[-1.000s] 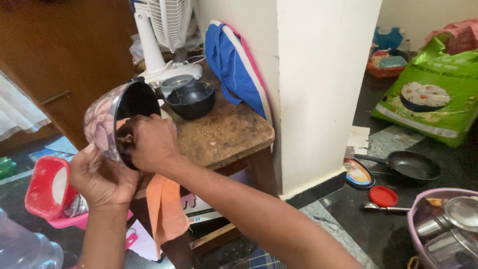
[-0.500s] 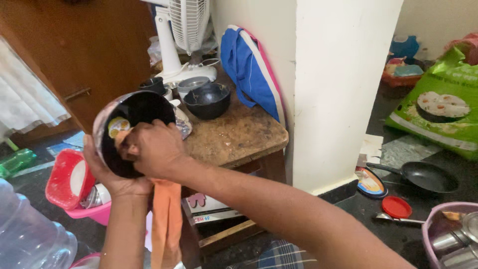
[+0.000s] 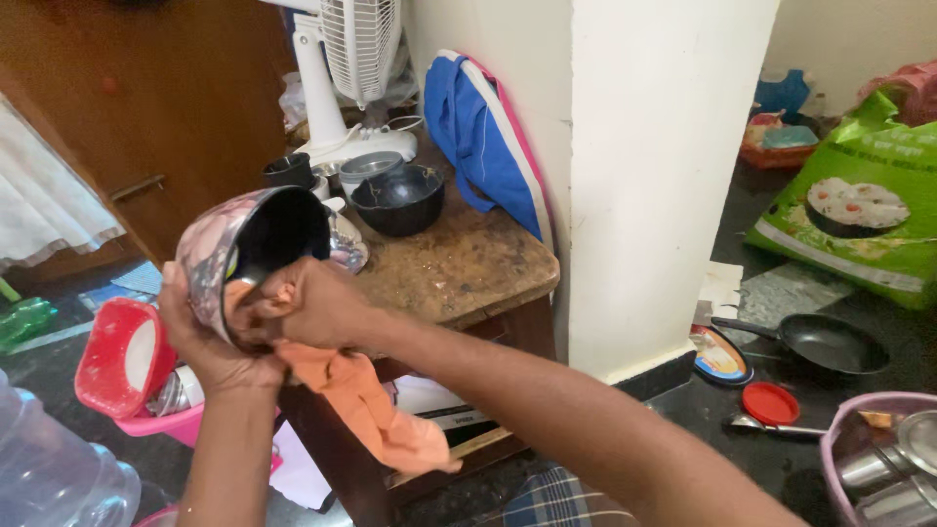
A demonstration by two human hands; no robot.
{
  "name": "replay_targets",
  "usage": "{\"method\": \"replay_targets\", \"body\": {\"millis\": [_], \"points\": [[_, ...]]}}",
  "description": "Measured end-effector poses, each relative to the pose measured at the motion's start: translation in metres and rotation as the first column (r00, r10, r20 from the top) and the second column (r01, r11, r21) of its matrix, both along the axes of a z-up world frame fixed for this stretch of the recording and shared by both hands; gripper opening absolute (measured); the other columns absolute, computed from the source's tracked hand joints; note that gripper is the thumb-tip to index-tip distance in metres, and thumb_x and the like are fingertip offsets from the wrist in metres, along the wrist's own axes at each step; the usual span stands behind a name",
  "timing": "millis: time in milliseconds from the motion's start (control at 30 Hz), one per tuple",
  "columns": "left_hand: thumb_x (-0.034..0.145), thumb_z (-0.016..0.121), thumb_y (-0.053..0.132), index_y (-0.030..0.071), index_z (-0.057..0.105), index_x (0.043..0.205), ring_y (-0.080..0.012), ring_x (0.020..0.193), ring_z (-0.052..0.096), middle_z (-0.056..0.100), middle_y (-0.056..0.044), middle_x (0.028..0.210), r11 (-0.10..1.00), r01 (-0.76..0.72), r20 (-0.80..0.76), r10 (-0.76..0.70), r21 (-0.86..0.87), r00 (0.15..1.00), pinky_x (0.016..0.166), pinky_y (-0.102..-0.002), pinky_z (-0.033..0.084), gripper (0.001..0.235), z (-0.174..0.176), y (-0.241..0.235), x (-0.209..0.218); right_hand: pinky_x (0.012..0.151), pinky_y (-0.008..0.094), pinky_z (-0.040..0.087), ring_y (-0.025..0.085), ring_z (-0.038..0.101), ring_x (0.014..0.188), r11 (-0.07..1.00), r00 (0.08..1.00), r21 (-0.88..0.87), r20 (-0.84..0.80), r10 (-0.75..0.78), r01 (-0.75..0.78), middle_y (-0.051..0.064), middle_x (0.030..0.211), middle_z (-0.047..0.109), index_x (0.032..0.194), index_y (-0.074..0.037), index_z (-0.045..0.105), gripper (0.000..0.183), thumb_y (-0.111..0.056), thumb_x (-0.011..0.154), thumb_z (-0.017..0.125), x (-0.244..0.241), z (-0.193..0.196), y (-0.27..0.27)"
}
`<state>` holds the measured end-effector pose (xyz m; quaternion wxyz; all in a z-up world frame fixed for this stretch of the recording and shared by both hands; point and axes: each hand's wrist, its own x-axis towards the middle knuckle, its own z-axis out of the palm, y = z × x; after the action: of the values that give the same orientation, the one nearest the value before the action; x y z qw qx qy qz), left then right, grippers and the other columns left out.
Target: The person wipes the inside and outside of a black bowl with a floral pattern using an orange cloth. They rotate the bowl to clean all sides and then place it on a wooden table. The person then picks up a second black bowl and wipes it with the same cloth.
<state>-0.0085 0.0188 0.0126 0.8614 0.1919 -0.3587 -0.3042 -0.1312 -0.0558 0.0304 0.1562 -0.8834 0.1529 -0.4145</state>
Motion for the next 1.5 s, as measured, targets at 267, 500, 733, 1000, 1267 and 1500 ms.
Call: {"method": "replay_targets", "body": {"millis": [267, 500, 733, 1000, 1267, 1500], "points": [[0.098, 0.064, 0.047, 0.012, 0.065, 0.134, -0.0198, 0.118, 0.067, 0.071, -0.003, 0.126, 0.975, 0.219, -0.019, -0.22, -0.037, 0.975, 0.107, -0.038, 0.054, 0.05, 0.003, -0.005, -0.027, 0.09, 0.04, 0.046, 0.026, 0.061, 0.101, 0.805, 0.898, -0.466, 0.404, -0.177, 0.368, 0.004, 0.114, 0.072, 0.115, -0.018, 0.078, 0.041, -0.013, 0.075, 0.073, -0.014, -0.005, -0.002], [0.098, 0.062, 0.054, 0.009, 0.067, 0.127, -0.0227, 0.096, 0.067, 0.07, -0.009, 0.113, 0.999, -0.029, 0.057, 0.029, 0.014, 0.998, 0.088, -0.038, 0.053, 0.053, -0.008, 0.0, -0.003, 0.062, 0.043, 0.055, 0.029, 0.07, 0.067, 0.912, 0.978, 0.367, 0.157, 0.136, -0.186, 0.014, 0.076, 0.071, 0.085, -0.005, 0.071, 0.019, -0.019, 0.079, 0.081, 0.015, -0.016, 0.008], [0.097, 0.065, 0.052, 0.011, 0.065, 0.138, -0.0233, 0.121, 0.068, 0.071, -0.006, 0.131, 0.971, 0.236, 0.023, -0.236, -0.028, 0.972, 0.112, -0.042, 0.053, 0.059, -0.002, -0.012, -0.011, 0.079, 0.044, 0.055, 0.03, 0.074, 0.092, 0.659, 0.899, -0.659, 0.433, -0.062, 0.363, 0.006, 0.103, 0.076, 0.1, -0.019, 0.077, 0.022, -0.017, 0.078, 0.08, -0.008, -0.001, -0.018], [0.092, 0.065, 0.057, 0.014, 0.064, 0.136, -0.0232, 0.123, 0.067, 0.07, -0.006, 0.134, 0.997, 0.052, 0.064, -0.049, -0.056, 0.997, 0.112, -0.043, 0.053, 0.062, -0.01, -0.005, 0.004, 0.073, 0.044, 0.058, 0.033, 0.074, 0.078, 0.947, 0.992, 0.32, 0.126, -0.006, -0.035, 0.012, 0.084, 0.076, 0.091, -0.018, 0.078, 0.017, -0.022, 0.074, 0.078, 0.007, 0.003, 0.017], [0.101, 0.069, 0.056, 0.01, 0.06, 0.14, -0.0246, 0.121, 0.063, 0.063, -0.008, 0.138, 0.964, 0.267, 0.033, -0.266, -0.017, 0.963, 0.115, -0.044, 0.049, 0.061, 0.0, -0.015, -0.008, 0.083, 0.048, 0.053, 0.03, 0.069, 0.093, 0.909, 0.938, -0.272, 0.233, -0.256, 0.316, 0.005, 0.093, 0.074, 0.085, -0.021, 0.079, 0.018, -0.027, 0.068, 0.079, 0.008, 0.0, -0.001], [0.085, 0.071, 0.05, 0.01, 0.066, 0.133, -0.0258, 0.13, 0.062, 0.071, -0.006, 0.132, 0.96, 0.272, -0.021, -0.271, 0.062, 0.962, 0.117, -0.048, 0.046, 0.062, 0.007, 0.014, -0.027, 0.074, 0.044, 0.055, 0.034, 0.07, 0.081, 0.985, 0.953, 0.123, 0.262, -0.15, 0.121, 0.012, 0.088, 0.073, 0.098, -0.019, 0.078, 0.026, -0.018, 0.072, 0.076, 0.017, -0.002, -0.01]]}}
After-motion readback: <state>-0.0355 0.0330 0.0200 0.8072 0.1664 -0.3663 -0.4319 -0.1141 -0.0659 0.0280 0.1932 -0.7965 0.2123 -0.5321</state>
